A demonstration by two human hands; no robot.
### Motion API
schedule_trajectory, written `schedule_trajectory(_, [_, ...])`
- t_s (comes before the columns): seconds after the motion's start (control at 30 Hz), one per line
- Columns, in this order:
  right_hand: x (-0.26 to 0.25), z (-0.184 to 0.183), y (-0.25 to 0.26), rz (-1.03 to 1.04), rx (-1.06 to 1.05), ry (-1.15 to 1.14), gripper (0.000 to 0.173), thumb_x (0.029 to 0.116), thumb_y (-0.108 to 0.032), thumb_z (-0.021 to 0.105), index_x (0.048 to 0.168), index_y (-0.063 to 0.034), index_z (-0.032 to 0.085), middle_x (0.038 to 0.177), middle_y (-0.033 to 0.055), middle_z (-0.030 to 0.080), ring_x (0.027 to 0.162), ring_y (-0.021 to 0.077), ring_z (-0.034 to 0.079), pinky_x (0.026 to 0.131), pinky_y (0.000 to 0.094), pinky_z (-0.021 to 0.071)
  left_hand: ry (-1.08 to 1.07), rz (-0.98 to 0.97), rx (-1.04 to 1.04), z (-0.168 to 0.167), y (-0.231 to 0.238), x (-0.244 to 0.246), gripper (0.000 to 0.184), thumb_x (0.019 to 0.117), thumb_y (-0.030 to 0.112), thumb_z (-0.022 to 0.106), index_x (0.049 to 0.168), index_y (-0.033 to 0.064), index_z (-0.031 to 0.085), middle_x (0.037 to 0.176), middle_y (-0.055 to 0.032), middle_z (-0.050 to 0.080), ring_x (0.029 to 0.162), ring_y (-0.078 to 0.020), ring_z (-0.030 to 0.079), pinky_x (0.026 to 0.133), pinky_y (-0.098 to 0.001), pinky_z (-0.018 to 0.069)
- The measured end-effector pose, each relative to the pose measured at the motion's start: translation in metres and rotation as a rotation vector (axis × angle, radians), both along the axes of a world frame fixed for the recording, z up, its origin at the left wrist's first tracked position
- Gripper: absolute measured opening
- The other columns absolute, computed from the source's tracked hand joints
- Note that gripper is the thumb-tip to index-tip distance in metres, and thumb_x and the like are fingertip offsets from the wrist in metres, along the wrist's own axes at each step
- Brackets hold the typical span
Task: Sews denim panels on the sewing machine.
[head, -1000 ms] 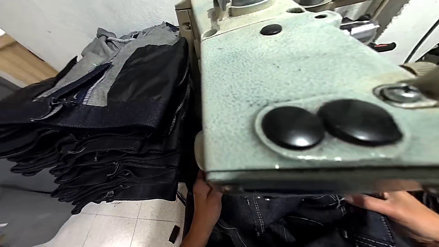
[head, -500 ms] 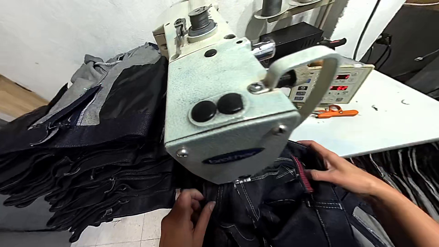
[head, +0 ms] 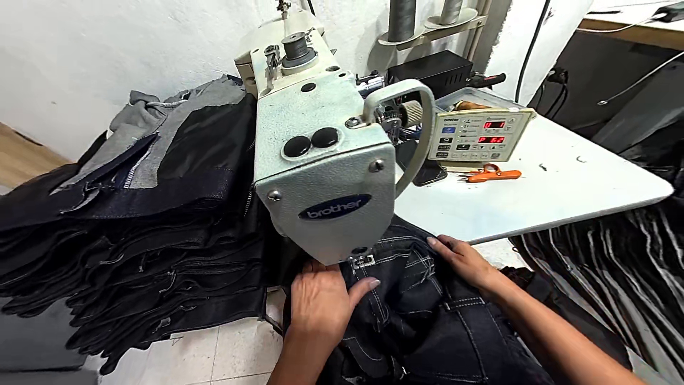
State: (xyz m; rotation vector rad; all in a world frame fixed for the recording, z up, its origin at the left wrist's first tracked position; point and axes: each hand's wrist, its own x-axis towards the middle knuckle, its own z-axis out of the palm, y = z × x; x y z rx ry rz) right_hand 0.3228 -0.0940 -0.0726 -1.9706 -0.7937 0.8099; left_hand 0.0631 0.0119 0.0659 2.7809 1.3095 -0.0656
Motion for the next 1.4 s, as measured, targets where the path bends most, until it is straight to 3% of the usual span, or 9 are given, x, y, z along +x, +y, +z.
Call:
schedule_trajectory(0.17, [-0.002,0.061,0.003,0.001,0.348,0.188,0.022,0.1072,-0.015,0.049,0.091,-0.0096,0.062,0.07,-0.0037,0.061,0.059,0.0011,0.057,0.056,0.0186,0.0491,-0.435,-0.091,-0.427,-0.033,0.019,-0.062,0.051,0.1022,0.043,0.054,0.094,-0.0039,0.073,0.093,-0.0182,0.073,0.091,-0.0317,0.071,0.086,-0.0545,0.0546])
schedule_trajectory(0.27, [-0.008,0.079,0.029,0.293,0.506,-0.124,0.007,0.0871,-0.015,0.072,0.091,-0.0119,0.067,0.073,-0.0047,0.068,0.064,0.0043,0.063,0.06,0.0264,0.0541,-0.774,0.049,-0.403,-0.067,0.045,-0.135,0.032,0.0955,0.029,0.064,0.088,-0.0001,0.076,0.088,-0.0075,0.075,0.086,-0.0146,0.071,0.084,-0.0409,0.0578])
schedule_trajectory(0.4, [-0.049,0.09,0.077,0.331,0.665,-0.576,0.021,0.0894,-0.029,0.067,0.084,-0.0086,0.065,0.061,-0.0041,0.055,0.054,0.001,0.051,0.052,0.023,0.0413,-0.955,0.216,-0.543,-0.076,0.063,-0.171,0.025,0.0948,0.026,0.059,0.09,0.0084,0.076,0.089,0.0061,0.074,0.088,0.0002,0.068,0.087,-0.0265,0.0564])
schedule_trajectory(0.6, [0.006,0.075,0.105,0.491,0.856,-0.643,0.02,0.09,-0.012,0.063,0.093,0.0057,0.071,0.079,0.0135,0.07,0.068,0.0143,0.067,0.066,0.0312,0.054,-0.87,0.06,-0.388,-0.065,0.059,-0.138,0.042,0.0978,0.044,0.057,0.08,0.0105,0.075,0.08,0.0069,0.07,0.081,0.0034,0.064,0.079,-0.0244,0.0531])
schedule_trajectory(0.83, [-0.033,0.087,0.057,0.29,0.589,-0.452,0.003,0.0801,-0.003,0.068,0.081,0.0,0.067,0.069,0.0007,0.061,0.063,-0.0034,0.055,0.062,0.0156,0.0449,-0.92,0.046,-0.341,-0.078,0.088,-0.146,0.035,0.0964,0.037,0.059,0.079,0.0109,0.074,0.077,0.0098,0.067,0.078,0.007,0.061,0.075,-0.0171,0.0512])
schedule_trajectory(0.93, [-0.044,0.111,0.06,0.241,0.58,-0.438,0.006,0.0787,0.007,0.068,0.082,0.0042,0.064,0.072,0.0063,0.063,0.066,0.002,0.057,0.067,0.0187,0.0477,-0.898,0.029,-0.342,-0.076,0.092,-0.141,0.036,0.0967,0.039,0.06,0.077,0.0127,0.073,0.074,0.0112,0.064,0.076,0.0075,0.059,0.074,-0.0165,0.049])
schedule_trajectory(1.1, [-0.016,0.079,0.071,0.383,0.436,-0.29,0.021,0.0918,-0.015,0.066,0.103,0.0024,0.068,0.089,0.0078,0.069,0.083,0.0092,0.065,0.08,0.0301,0.0534,-0.924,-0.001,-0.358,-0.079,0.089,-0.146,0.035,0.0972,0.04,0.061,0.084,0.0113,0.076,0.081,0.0097,0.07,0.082,0.0076,0.063,0.078,-0.0165,0.0521])
schedule_trajectory(1.23, [-0.018,0.088,0.068,0.326,0.201,-0.219,0.018,0.0836,0.005,0.069,0.101,0.0066,0.065,0.088,0.0149,0.066,0.084,0.0174,0.061,0.08,0.0362,0.0509,-0.968,-0.014,-0.4,-0.081,0.088,-0.146,0.034,0.0977,0.039,0.062,0.087,0.0106,0.078,0.089,0.009,0.074,0.091,0.0072,0.065,0.085,-0.0185,0.0539])
schedule_trajectory(1.4, [-0.026,0.077,0.043,0.328,0.384,-0.953,0.038,0.0944,-0.029,0.057,0.089,0.0063,0.071,0.083,0.021,0.073,0.078,0.0302,0.074,0.069,0.0448,0.0577,-0.925,-0.04,-0.414,-0.082,0.093,-0.154,0.037,0.0984,0.042,0.061,0.085,0.0112,0.077,0.085,0.0083,0.072,0.087,0.0061,0.065,0.083,-0.0201,0.0542])
